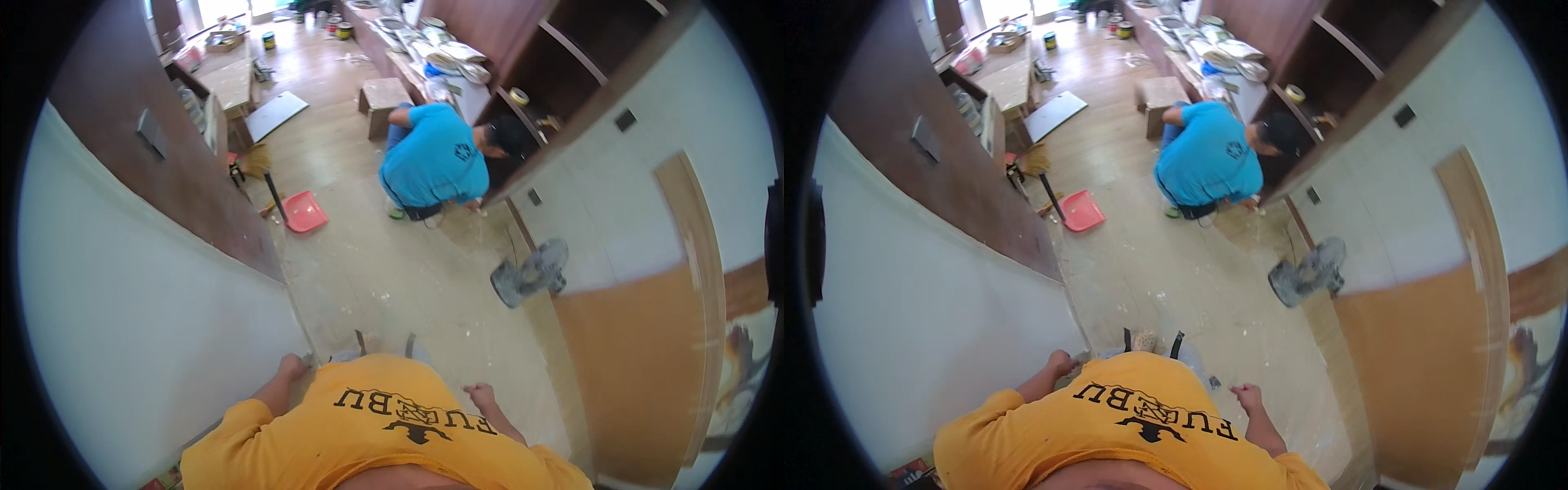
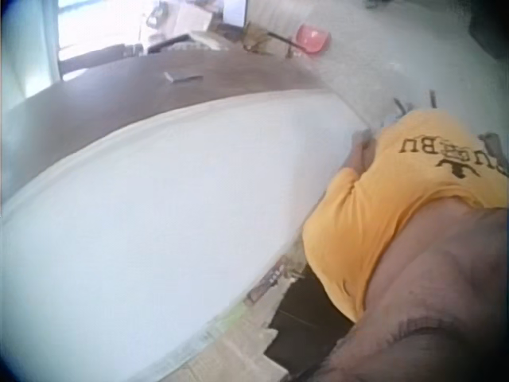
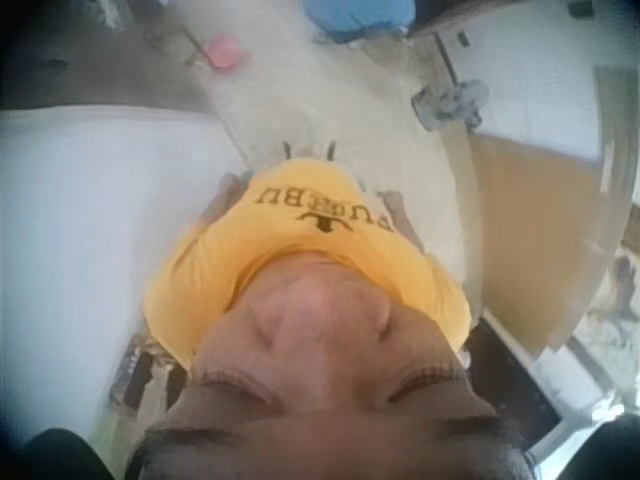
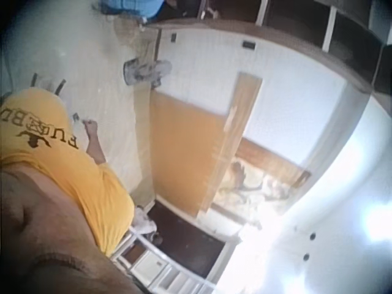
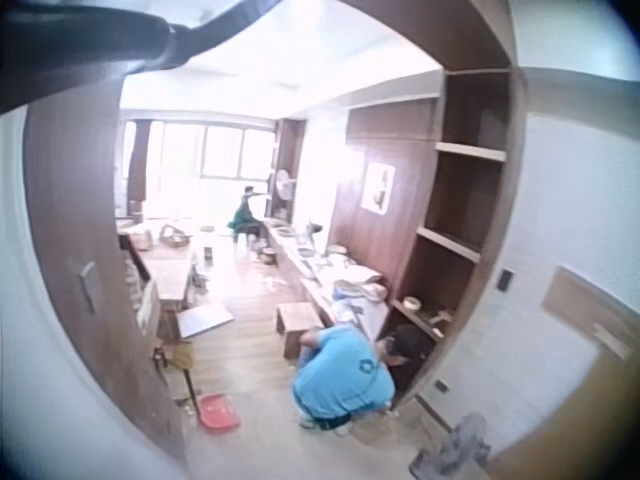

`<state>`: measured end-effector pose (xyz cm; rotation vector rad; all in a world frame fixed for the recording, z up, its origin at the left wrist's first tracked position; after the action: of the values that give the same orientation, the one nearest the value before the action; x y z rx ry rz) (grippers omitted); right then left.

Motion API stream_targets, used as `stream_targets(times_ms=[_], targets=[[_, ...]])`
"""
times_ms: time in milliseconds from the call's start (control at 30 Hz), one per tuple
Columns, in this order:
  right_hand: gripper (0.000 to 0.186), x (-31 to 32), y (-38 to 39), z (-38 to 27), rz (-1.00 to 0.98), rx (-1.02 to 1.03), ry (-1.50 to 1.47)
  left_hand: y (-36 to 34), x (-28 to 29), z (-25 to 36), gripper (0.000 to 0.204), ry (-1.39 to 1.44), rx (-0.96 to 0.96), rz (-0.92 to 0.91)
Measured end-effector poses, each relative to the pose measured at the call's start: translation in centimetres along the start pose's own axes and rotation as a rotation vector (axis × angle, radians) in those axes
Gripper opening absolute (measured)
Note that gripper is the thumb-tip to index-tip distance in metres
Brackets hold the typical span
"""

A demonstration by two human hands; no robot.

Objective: The person retrieves a roll of edge banding and a knife, then applies the banding to the top edge of a wooden cabinet. They press the banding along the edge, smooth it, and trim the excess with the knife.

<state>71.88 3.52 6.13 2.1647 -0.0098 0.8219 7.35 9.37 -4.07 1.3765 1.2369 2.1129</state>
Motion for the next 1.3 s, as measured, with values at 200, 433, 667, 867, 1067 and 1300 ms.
stream_targets(times_ms=[200,433,667,867,1067,1300], targets=[[0.029,0.5,-17.5,-27.2,-0.344,0.242,-0.203,2.8,12.8,15.3,0.053,0.625,-0.035,0.112],[0.049,-4.7,-14.5,-59.1,-1.18,0.543,-0.2,6.5,28.0,35.6,0.03,1.335,-0.438,-0.174],[0.054,-10.5,-16.3,-73.5,-1.629,0.3,-0.298,0.1,41.5,34.5,0.016,1.52,-0.509,0.061],[0.043,-13.7,-24.8,-84.4,-1.486,0.47,-0.076,-11.5,50.5,26.8,0.013,1.418,-0.249,0.472],[0.025,-11.7,-32.1,-96.8,-1.286,0.495,-0.096,-17.3,65.8,16.3,0.008,1.445,0.077,0.938],[0.013,-12.2,-39.0,-108.0,-1.14,0.396,-0.289,-22.8,77.6,8.9,0.022,1.717,0.233,1.235]])
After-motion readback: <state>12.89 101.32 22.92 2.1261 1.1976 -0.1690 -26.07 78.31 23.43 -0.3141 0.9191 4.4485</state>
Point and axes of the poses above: each hand's wrist, its own y-axis away from the middle knuckle, its own x-axis out of the back of the hand, z = x × y, the point moved 5 cm from there along -y, towards the middle knuckle, and after that the axes turned 7 degrees about x, right-handed, at the moved point
